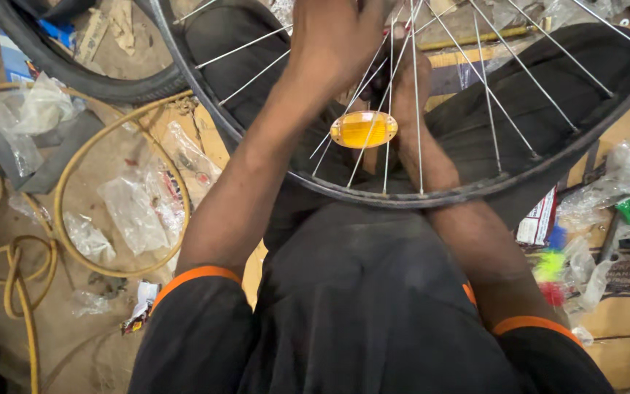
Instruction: The person sits on the floor and uses their bare feet to hold a bicycle wheel steady while manually adjusting the spokes and rim. They then pick up a bicycle frame and wipe the seat stay area with a cloth.
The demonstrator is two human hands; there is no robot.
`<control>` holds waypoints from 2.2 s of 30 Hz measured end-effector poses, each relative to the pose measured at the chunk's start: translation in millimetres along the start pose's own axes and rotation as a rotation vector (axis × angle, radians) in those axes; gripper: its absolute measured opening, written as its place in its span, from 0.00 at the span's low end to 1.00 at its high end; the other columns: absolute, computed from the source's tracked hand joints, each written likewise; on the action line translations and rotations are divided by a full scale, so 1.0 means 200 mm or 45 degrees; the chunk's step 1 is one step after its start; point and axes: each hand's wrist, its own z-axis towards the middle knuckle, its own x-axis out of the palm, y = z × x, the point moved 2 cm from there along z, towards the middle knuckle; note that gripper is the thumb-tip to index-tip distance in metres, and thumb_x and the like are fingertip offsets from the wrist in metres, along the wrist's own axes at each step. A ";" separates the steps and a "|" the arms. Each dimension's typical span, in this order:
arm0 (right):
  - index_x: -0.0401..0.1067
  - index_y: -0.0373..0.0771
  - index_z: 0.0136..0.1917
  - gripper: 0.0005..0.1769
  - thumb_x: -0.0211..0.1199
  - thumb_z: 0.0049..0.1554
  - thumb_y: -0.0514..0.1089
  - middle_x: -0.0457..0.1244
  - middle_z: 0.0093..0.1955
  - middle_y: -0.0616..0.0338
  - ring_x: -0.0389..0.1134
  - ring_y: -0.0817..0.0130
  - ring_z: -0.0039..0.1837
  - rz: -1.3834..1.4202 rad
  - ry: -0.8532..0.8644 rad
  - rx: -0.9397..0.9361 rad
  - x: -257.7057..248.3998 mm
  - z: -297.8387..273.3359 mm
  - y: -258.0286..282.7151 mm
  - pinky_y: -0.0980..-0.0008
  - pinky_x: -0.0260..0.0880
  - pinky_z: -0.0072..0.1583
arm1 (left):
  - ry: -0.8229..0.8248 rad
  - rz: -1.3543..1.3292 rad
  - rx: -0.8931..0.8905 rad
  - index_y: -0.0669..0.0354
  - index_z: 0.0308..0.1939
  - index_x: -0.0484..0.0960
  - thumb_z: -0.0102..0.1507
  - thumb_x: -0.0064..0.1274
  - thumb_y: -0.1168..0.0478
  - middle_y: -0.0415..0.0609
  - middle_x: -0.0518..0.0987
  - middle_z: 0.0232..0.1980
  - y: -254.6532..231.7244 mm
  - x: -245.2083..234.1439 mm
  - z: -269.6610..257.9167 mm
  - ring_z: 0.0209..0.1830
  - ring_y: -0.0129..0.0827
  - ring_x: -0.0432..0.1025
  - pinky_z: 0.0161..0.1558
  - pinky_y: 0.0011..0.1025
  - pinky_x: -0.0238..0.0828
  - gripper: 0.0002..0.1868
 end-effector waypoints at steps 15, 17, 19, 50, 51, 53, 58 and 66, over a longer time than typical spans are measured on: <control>0.69 0.38 0.42 0.28 0.55 0.68 0.63 0.58 0.31 0.61 0.60 0.72 0.30 -0.078 0.061 -0.046 0.04 -0.02 0.03 0.69 0.59 0.33 | 0.251 0.056 0.174 0.62 0.44 0.86 0.54 0.61 0.69 0.59 0.76 0.58 -0.18 -0.57 -0.61 0.66 0.58 0.64 0.58 0.50 0.67 0.13; 0.67 0.40 0.42 0.25 0.56 0.65 0.63 0.58 0.31 0.61 0.62 0.70 0.29 0.072 -0.019 0.041 0.04 -0.03 0.04 0.67 0.64 0.32 | 0.256 0.073 0.199 0.62 0.44 0.85 0.53 0.58 0.74 0.59 0.76 0.59 -0.16 -0.55 -0.62 0.67 0.58 0.64 0.58 0.50 0.68 0.15; 0.68 0.38 0.44 0.25 0.59 0.66 0.62 0.57 0.32 0.60 0.60 0.70 0.30 0.101 -0.027 0.058 0.05 -0.04 0.07 0.66 0.63 0.33 | 0.235 0.113 0.214 0.61 0.43 0.84 0.53 0.57 0.75 0.58 0.76 0.58 -0.15 -0.53 -0.62 0.67 0.57 0.64 0.59 0.50 0.69 0.15; 0.71 0.32 0.60 0.17 0.64 0.60 0.41 0.65 0.44 0.56 0.66 0.71 0.43 0.108 0.292 0.524 -0.25 -0.59 0.24 0.71 0.68 0.46 | 0.267 -0.132 0.701 0.57 0.53 0.79 0.54 0.57 0.63 0.52 0.76 0.56 -0.64 -0.01 -0.58 0.63 0.56 0.68 0.63 0.53 0.57 0.21; 0.71 0.33 0.60 0.16 0.63 0.61 0.42 0.65 0.44 0.57 0.67 0.70 0.43 0.176 0.255 0.562 -0.26 -0.59 0.25 0.70 0.68 0.46 | 0.306 -0.133 0.748 0.59 0.52 0.78 0.54 0.57 0.62 0.54 0.76 0.54 -0.65 0.01 -0.55 0.61 0.54 0.69 0.66 0.54 0.57 0.21; 0.71 0.34 0.59 0.15 0.62 0.62 0.44 0.66 0.44 0.57 0.67 0.69 0.44 0.317 0.162 0.638 -0.27 -0.63 0.22 0.69 0.68 0.46 | 0.413 -0.132 0.838 0.62 0.49 0.77 0.53 0.56 0.62 0.56 0.77 0.51 -0.65 0.03 -0.53 0.57 0.50 0.72 0.72 0.58 0.57 0.21; 0.72 0.37 0.58 0.14 0.60 0.67 0.49 0.67 0.45 0.58 0.68 0.67 0.45 0.590 -0.166 0.765 -0.40 -0.84 0.14 0.65 0.69 0.47 | 0.593 -0.094 0.845 0.63 0.44 0.78 0.52 0.56 0.60 0.58 0.78 0.44 -0.64 0.07 -0.49 0.51 0.53 0.73 0.70 0.58 0.58 0.18; 0.76 0.37 0.55 0.11 0.66 0.58 0.39 0.63 0.36 0.62 0.59 0.78 0.35 -0.618 -0.207 0.469 -0.68 -1.10 0.55 0.74 0.56 0.36 | 0.857 -0.168 0.961 0.64 0.30 0.83 0.49 0.56 0.55 0.60 0.77 0.35 -0.69 0.01 -0.37 0.40 0.54 0.73 0.47 0.51 0.66 0.14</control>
